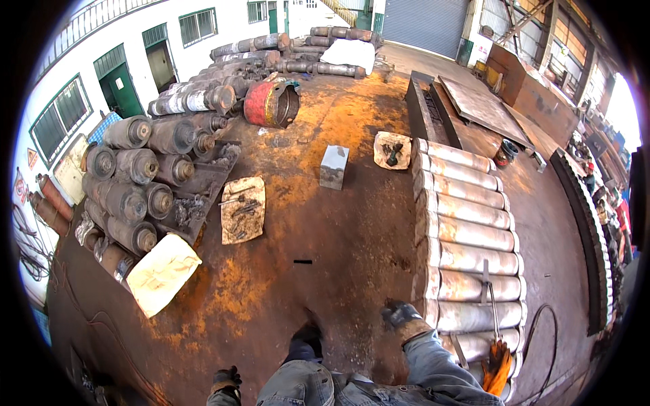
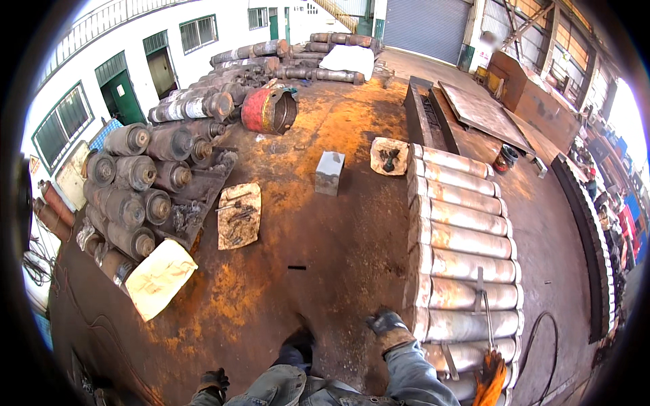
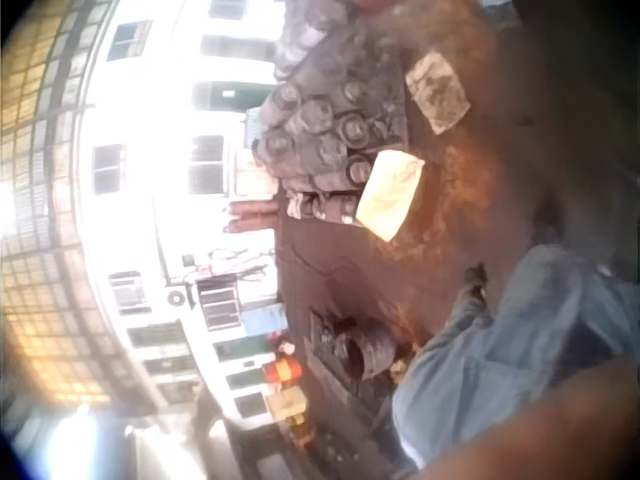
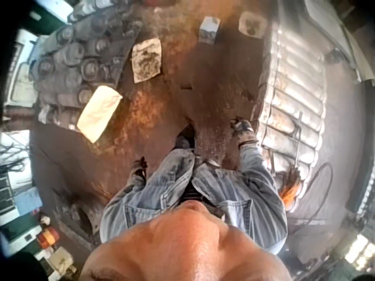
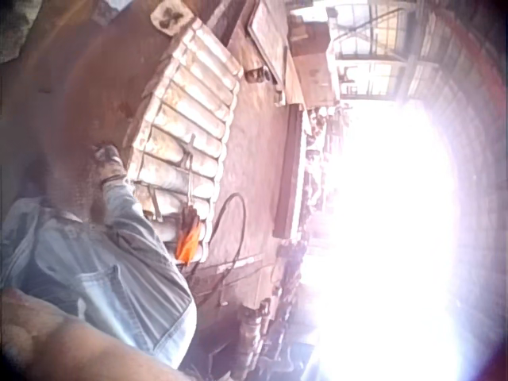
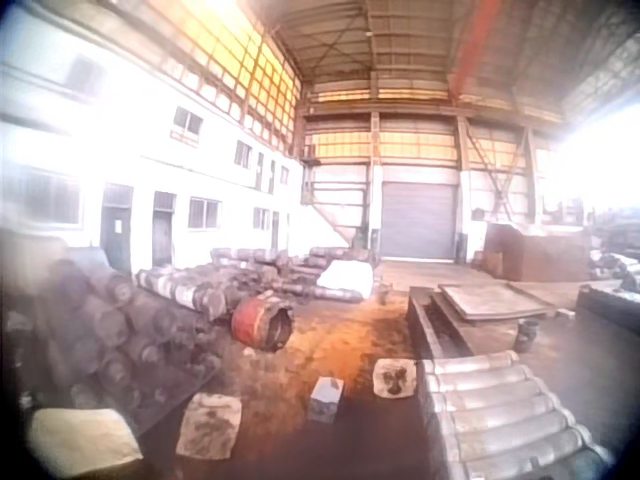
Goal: The person uses a power drill to remove bolts from a row of metal cylinders, collecting them on a paper bag. They then use a hammer and chisel to work on the cylinders, striking them repeatedly.
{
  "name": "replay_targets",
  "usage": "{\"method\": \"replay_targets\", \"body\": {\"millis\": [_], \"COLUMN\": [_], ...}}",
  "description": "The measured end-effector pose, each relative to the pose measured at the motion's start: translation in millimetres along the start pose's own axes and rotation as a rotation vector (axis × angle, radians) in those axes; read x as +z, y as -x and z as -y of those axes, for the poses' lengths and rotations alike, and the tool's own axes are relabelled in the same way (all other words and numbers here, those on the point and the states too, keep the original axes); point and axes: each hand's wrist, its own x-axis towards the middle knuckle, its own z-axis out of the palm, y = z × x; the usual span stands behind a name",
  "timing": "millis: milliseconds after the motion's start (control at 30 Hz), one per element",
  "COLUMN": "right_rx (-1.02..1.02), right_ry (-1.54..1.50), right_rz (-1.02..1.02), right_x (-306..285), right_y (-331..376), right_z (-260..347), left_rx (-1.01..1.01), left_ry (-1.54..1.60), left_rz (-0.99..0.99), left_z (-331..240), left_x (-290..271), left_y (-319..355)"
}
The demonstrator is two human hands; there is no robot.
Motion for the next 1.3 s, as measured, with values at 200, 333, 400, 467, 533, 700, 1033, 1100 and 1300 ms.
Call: {"method": "replay_targets", "body": {"millis": [200, 333, 400, 467, 533, 700, 1033, 1100, 1300], "right_rx": [0.284, 0.404, 0.433, 0.483, 0.497, -0.083, 0.209, 0.175, 0.459], "right_ry": [0.067, 0.036, 0.021, 0.033, 0.044, 0.398, -0.105, -0.144, -0.108], "right_rz": [0.065, 0.198, 0.252, 0.285, 0.29, 0.249, -0.128, -0.123, -0.173], "right_x": [-31.7, -33.0, -32.9, -43.1, -57.4, -138.7, -383.9, -386.4, -367.0], "right_y": [-65.5, -96.5, -121.0, -143.5, -187.3, -382.7, -805.6, -870.4, -930.0], "right_z": [-62.5, -74.6, -75.1, -82.2, -87.3, -65.1, 153.5, 187.7, 197.1], "left_rx": [0.179, 0.407, 0.463, 0.62, 0.74, 0.667, 0.303, 0.285, 0.399], "left_ry": [-0.178, -0.354, -0.371, -0.51, -0.546, -0.226, -0.545, -0.82, -0.917], "left_rz": [0.139, 0.057, 0.128, 0.194, 0.264, 0.143, 0.101, 0.171, 0.159], "left_z": [-240.2, -390.2, -469.6, -550.0, -621.9, -695.9, -836.3, -849.4, -1080.4], "left_x": [149.8, 239.9, 283.5, 347.3, 414.7, 516.4, 597.8, 582.9, 706.2], "left_y": [18.8, 8.2, -10.2, 9.9, 11.5, -43.2, -45.6, -126.9, -184.8]}}
